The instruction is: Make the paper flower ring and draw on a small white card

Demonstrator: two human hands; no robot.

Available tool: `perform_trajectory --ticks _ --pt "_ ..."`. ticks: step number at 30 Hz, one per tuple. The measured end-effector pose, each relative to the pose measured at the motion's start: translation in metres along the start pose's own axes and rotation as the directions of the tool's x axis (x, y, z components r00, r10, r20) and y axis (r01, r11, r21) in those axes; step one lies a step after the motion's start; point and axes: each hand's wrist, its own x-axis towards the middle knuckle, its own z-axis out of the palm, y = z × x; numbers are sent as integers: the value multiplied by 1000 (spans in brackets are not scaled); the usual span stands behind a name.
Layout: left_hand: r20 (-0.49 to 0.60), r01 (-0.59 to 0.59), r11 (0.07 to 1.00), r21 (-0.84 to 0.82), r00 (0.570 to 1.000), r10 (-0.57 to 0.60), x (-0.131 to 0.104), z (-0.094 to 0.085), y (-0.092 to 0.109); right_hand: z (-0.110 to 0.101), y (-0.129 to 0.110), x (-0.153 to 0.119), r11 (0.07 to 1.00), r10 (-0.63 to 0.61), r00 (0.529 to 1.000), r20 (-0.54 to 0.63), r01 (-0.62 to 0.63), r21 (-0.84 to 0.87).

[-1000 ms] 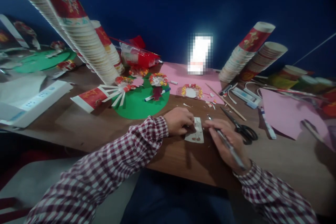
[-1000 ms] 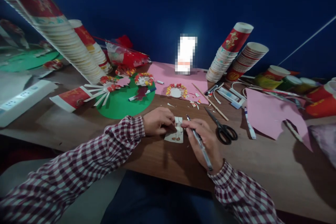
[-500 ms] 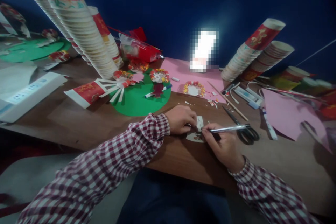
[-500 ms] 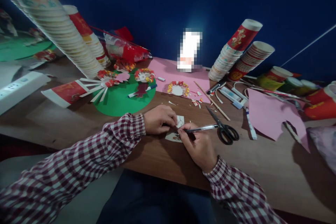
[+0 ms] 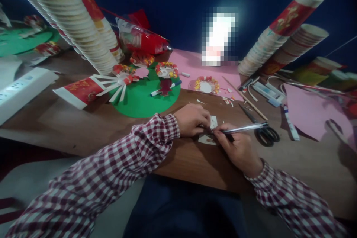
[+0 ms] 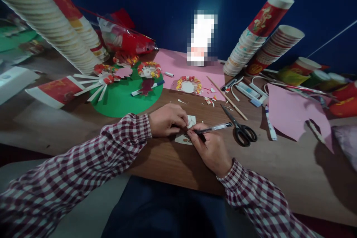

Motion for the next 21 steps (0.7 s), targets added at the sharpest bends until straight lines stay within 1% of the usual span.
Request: perform_trajectory --ticks 10,14,18,21 --pt "26 10 1000 7 1000 -11 1 0 0 0 1 -1 1000 1 1000 11 -1 1" --pt "16 12 1000 -3 1000 -12 1 -1 1 0 2 -1 1000 -11 1000 -4 11 15" --pt "-4 2 1000 5 1000 -2 1 0 1 0 3 -1 1000 -10 1000 17 10 10" --pt "-10 -7 1000 7 1000 7 1 1 0 1 3 -1 999 -31 999 26 30 38"
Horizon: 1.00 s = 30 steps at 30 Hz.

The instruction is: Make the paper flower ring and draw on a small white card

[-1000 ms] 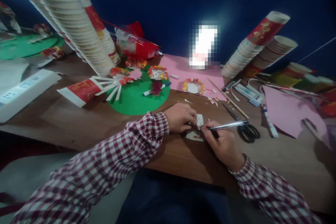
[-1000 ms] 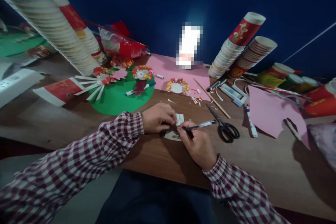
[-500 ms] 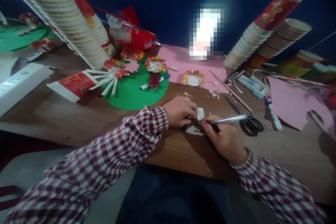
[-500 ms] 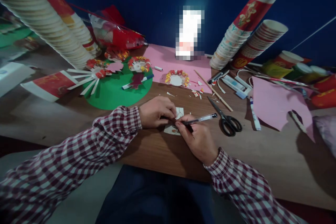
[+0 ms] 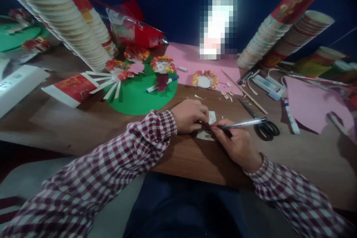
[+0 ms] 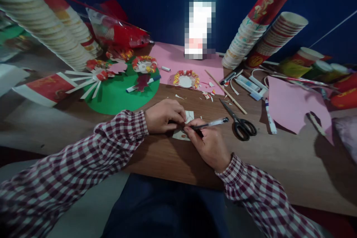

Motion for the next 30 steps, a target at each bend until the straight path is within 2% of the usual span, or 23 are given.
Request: perform_trajectory --ticks 19,30 --pt "-11 -6 1000 -20 1000 6 0 1 -1 0 -2 1 1000 16 999 -31 -16 -4" --pt "1 -4 1000 -21 1000 4 0 1 -2 -1 -3 1 999 -30 999 -27 30 -15"
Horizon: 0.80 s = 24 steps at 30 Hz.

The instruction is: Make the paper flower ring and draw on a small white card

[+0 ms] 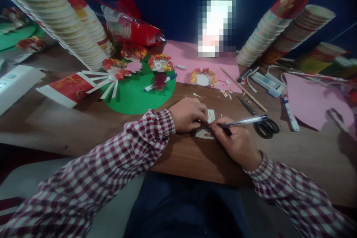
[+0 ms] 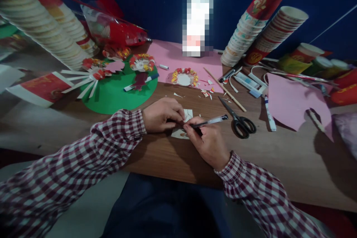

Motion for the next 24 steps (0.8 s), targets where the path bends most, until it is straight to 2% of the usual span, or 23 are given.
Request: perform_trajectory --ticks 24 --pt "13 8 1000 3 1000 -8 0 -2 1 -1 -1 -1 998 45 999 -6 -45 -40"
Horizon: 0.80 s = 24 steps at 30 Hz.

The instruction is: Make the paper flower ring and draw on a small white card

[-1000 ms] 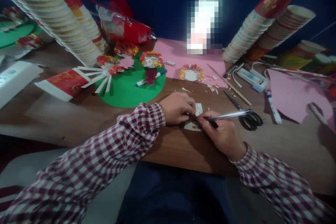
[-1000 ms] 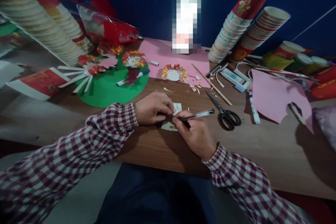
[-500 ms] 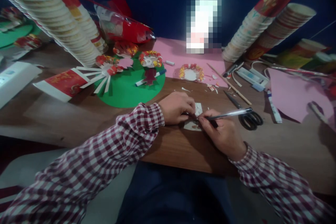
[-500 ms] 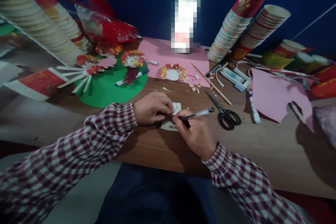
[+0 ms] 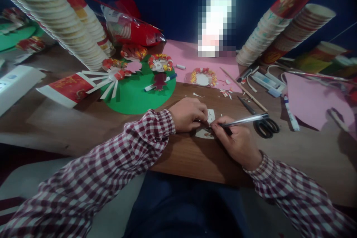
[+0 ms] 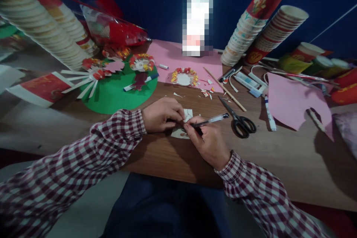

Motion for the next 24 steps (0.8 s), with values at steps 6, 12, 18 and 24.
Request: perform_trajectory --ticks 6,12,18,24 --pt "20 3 1000 -10 1000 -3 0 -1 0 -2 -2 0 1000 16 999 -32 -16 3" --pt "2 -9 1000 -27 1000 9 1 -2 0 -2 2 1 987 102 992 -69 -93 130" --pt "0 -8 1000 -23 1000 8 1 -2 2 0 5 0 960 179 981 -74 -158 233" --pt "14 5 1000 -29 1000 -5 1 -4 4 1 6 -1 958 189 980 -55 -172 230"
